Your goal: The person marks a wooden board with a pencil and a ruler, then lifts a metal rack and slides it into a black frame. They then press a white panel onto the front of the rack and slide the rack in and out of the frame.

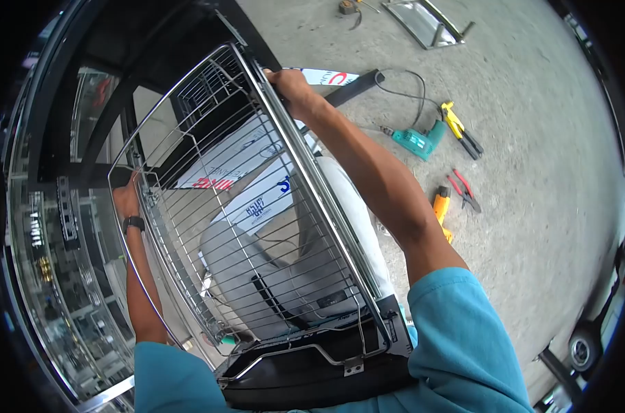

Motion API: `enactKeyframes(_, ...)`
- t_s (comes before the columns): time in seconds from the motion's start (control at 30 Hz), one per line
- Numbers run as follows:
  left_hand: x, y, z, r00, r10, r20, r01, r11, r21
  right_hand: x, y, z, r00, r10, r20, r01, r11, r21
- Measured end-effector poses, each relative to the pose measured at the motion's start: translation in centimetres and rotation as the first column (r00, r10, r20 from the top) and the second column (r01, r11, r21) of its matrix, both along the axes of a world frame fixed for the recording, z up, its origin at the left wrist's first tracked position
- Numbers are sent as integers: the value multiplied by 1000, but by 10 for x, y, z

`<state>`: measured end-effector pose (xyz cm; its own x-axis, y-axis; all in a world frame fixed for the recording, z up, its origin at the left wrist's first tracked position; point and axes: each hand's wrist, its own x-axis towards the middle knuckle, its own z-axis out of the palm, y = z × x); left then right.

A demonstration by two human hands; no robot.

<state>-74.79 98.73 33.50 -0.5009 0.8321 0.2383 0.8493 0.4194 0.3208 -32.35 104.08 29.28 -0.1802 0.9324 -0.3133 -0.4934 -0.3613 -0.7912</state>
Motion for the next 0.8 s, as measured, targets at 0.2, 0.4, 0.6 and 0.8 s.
enactKeyframes(0.2,22,-9,14,994,-112,15,111,992,65,-6,15,-14,989,-18,-145,7,997,-77)
enactKeyframes(0.4,5,-6,6,981,-128,144,111,986,121,-9,20,-17,994,7,-109,-14,998,-60)
enactKeyframes(0.6,-12,-7,-3,993,-77,91,67,993,99,-11,18,-14,995,14,-103,-19,999,-48)
enactKeyframes(0.8,9,-13,12,995,-17,97,17,1000,-1,-9,6,-22,943,16,-332,-26,999,-26)
